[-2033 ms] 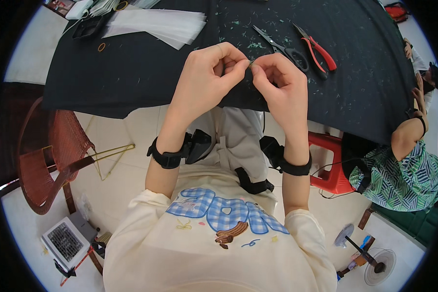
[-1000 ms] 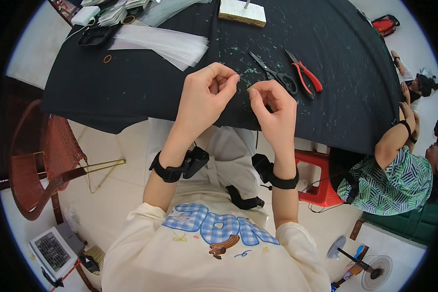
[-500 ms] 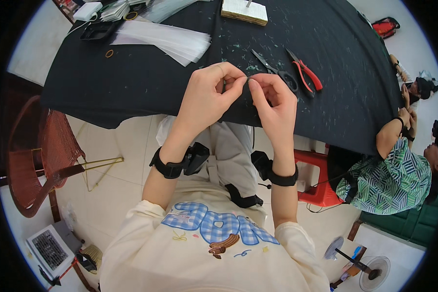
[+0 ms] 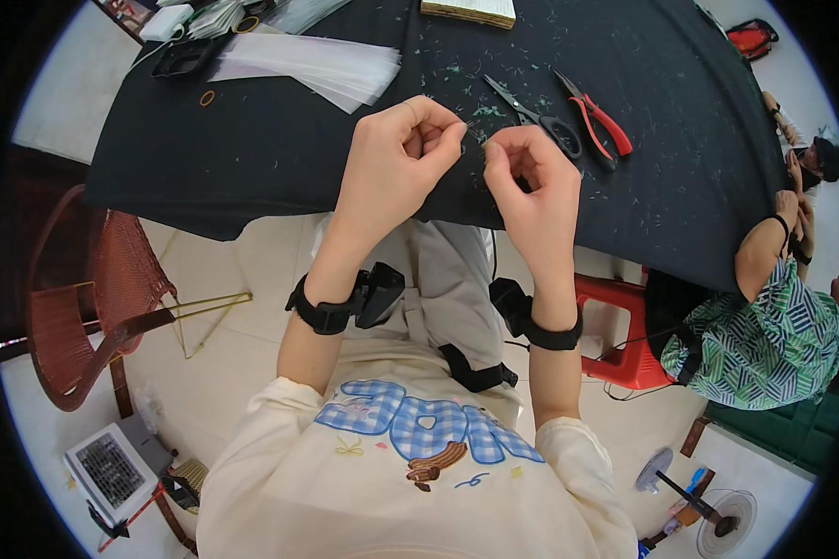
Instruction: The person picks up a plastic bag and a metal rod, slides the rod into the bag, and places them on the table. They then pick up a small green component and a thin wire, join them together by hand, and trim the excess wire using shears and pliers.
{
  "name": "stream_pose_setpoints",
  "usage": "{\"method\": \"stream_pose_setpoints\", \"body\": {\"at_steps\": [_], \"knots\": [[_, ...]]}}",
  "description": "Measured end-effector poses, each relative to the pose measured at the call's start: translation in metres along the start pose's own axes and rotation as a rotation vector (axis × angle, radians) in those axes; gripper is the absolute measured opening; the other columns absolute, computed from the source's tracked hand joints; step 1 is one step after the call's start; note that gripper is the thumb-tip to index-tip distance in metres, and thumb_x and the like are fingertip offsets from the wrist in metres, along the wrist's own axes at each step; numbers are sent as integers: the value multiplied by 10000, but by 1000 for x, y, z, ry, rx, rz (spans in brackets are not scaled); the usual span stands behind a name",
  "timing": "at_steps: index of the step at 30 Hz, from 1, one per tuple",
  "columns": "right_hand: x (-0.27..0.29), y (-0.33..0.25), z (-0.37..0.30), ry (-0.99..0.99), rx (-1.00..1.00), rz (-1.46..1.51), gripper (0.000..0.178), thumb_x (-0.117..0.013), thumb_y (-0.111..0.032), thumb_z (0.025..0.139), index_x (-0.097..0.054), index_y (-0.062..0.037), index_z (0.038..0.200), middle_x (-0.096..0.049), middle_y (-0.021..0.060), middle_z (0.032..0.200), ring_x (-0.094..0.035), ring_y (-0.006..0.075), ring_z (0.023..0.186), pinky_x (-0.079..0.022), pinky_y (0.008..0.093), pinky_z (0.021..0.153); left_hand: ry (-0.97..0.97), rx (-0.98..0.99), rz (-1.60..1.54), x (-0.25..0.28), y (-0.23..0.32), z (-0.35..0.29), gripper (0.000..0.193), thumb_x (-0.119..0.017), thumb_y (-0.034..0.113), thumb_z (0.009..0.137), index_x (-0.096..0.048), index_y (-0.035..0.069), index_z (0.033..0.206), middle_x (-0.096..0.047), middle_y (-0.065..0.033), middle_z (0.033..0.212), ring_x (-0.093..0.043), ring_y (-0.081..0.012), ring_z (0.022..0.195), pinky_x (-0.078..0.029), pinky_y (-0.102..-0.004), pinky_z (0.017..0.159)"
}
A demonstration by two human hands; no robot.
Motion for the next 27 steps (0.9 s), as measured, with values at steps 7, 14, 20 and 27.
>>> {"method": "stream_pose_setpoints", "body": {"at_steps": [7,14,20,27], "knots": [[60,-9,-7,413,74,-33,130,-557,-37,807,-549,-2,932,-555,45,839,-518,76,686,-426,214,620,25,20,3,1,-2,3,83,-598,74,800,-604,-7,781,-500,64,607,-372,23,530,-268,-143,460],[73,-25,16,203,218,-837,181,-512,-47,817,-556,13,982,-538,176,1060,-491,311,997,-379,386,877,4,34,-46,-1,1,1,71,-594,62,800,-603,-5,781,-489,70,599,-358,23,519,-258,-145,452],[74,-3,33,110,245,-1002,166,-552,-101,806,-553,13,927,-553,181,996,-507,316,948,-392,390,846,20,11,-66,2,4,2,66,-591,54,797,-594,-3,764,-488,66,584,-344,23,500,-255,-155,434],[87,11,38,134,10,-923,177,-593,-135,769,-516,23,748,-530,159,830,-499,292,732,-414,384,692,15,-39,-64,5,7,1,80,-590,56,788,-587,-17,757,-500,40,569,-347,15,475,-268,-168,422]]}}
Point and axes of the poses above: each hand's wrist, its own z-axis towards the middle knuckle, its own x-axis out of the back of the hand, y = z × x, the point moved 10 cm from there along z, towards the middle knuckle
